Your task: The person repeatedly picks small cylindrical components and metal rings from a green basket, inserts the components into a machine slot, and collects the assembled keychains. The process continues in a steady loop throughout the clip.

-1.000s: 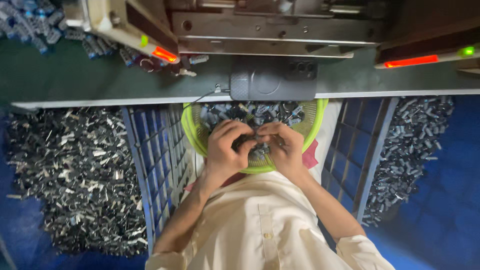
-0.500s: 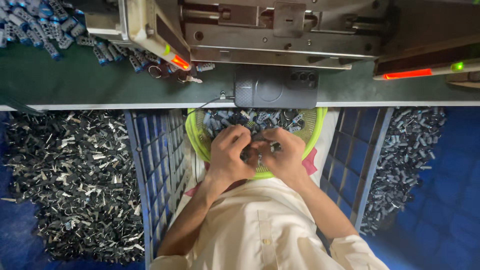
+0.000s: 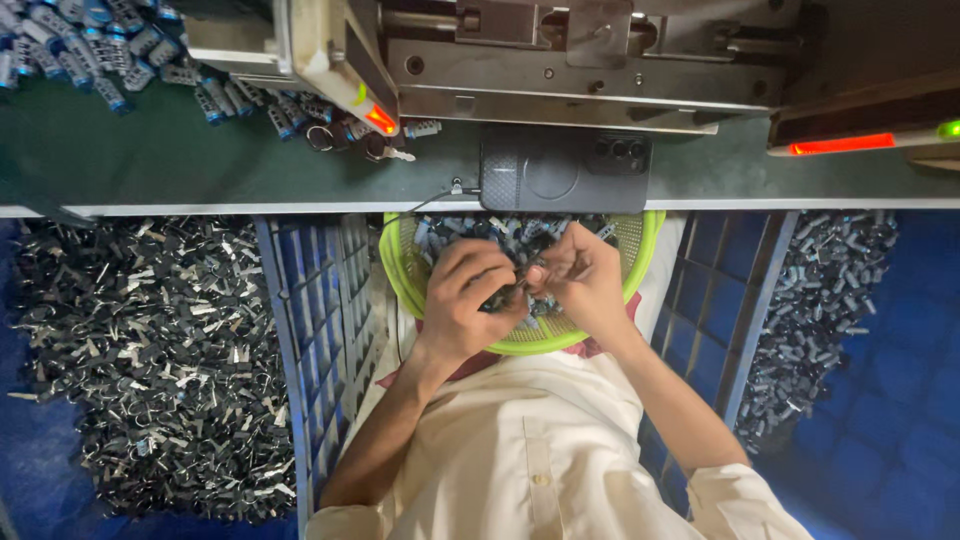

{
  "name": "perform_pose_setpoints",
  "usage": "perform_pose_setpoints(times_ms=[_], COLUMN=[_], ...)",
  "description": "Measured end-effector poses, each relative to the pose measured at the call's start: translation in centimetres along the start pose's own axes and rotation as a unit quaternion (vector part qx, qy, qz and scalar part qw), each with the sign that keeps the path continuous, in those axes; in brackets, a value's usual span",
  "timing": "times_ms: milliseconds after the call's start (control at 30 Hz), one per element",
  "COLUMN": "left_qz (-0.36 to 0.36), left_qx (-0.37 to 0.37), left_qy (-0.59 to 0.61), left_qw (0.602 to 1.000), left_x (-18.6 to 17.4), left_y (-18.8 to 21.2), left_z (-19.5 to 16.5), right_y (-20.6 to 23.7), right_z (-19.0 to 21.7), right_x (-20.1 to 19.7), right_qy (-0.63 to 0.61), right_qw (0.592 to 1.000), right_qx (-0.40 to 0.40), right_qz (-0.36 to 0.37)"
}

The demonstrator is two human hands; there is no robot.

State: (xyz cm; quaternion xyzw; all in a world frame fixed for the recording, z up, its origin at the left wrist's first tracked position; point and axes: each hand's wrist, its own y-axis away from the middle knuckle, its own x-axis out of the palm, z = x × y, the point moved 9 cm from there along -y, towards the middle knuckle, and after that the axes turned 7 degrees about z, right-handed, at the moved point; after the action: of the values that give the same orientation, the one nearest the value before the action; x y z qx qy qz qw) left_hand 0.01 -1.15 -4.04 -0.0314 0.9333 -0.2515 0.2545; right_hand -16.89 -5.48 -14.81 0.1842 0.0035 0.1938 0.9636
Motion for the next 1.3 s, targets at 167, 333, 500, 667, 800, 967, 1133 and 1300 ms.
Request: perform_pose_setpoints(times_ms=[167, 333, 500, 667, 800, 967, 1133, 1300], left_qz=[0.053, 0.096, 0.09, 0.071, 0.101, 0.097, 0.083, 0.045], left_qx=[0.012, -0.072, -0.078, -0.092, -0.09, -0.131, -0.142, -0.161], left_qy=[-0.022, 0.013, 0.016, 0.119, 0.172, 0.238, 0.225, 0.27], left_qw=[0.998, 0.993, 0.993, 0.986, 0.976, 0.957, 0.96, 0.948], left_x=[2.0, 2.8, -0.6, -2.3, -0.2, 1.5, 1.8, 1.1], left_y=[1.3, 2.0, -0.1, -1.3, -1.5, -0.1, 1.0, 1.5], left_z=[0.5, 2.7, 2.1, -0.8, -1.4, 0.0, 1.4, 3.0], right_y=[0.9, 1.4, 3.4, 4.1, 4.1, 5.4, 4.9, 2.8], right_z=[-3.9, -5.9, -5.7, -3.5, -3.0, -3.7, -3.6, 1.2], right_x=[-0.3, -2.7, -0.4, 2.5, 3.2, 1.3, 1.7, 2.9], right_qy=[-0.088, -0.27, -0.564, -0.598, -0.484, -0.3, -0.166, 0.087], right_qw=[0.995, 0.96, 0.822, 0.787, 0.865, 0.952, 0.981, 0.979], right_qx=[-0.037, -0.031, 0.067, 0.077, 0.02, -0.052, -0.1, -0.178], right_qz=[-0.01, -0.068, 0.043, 0.131, 0.134, 0.018, -0.021, 0.042])
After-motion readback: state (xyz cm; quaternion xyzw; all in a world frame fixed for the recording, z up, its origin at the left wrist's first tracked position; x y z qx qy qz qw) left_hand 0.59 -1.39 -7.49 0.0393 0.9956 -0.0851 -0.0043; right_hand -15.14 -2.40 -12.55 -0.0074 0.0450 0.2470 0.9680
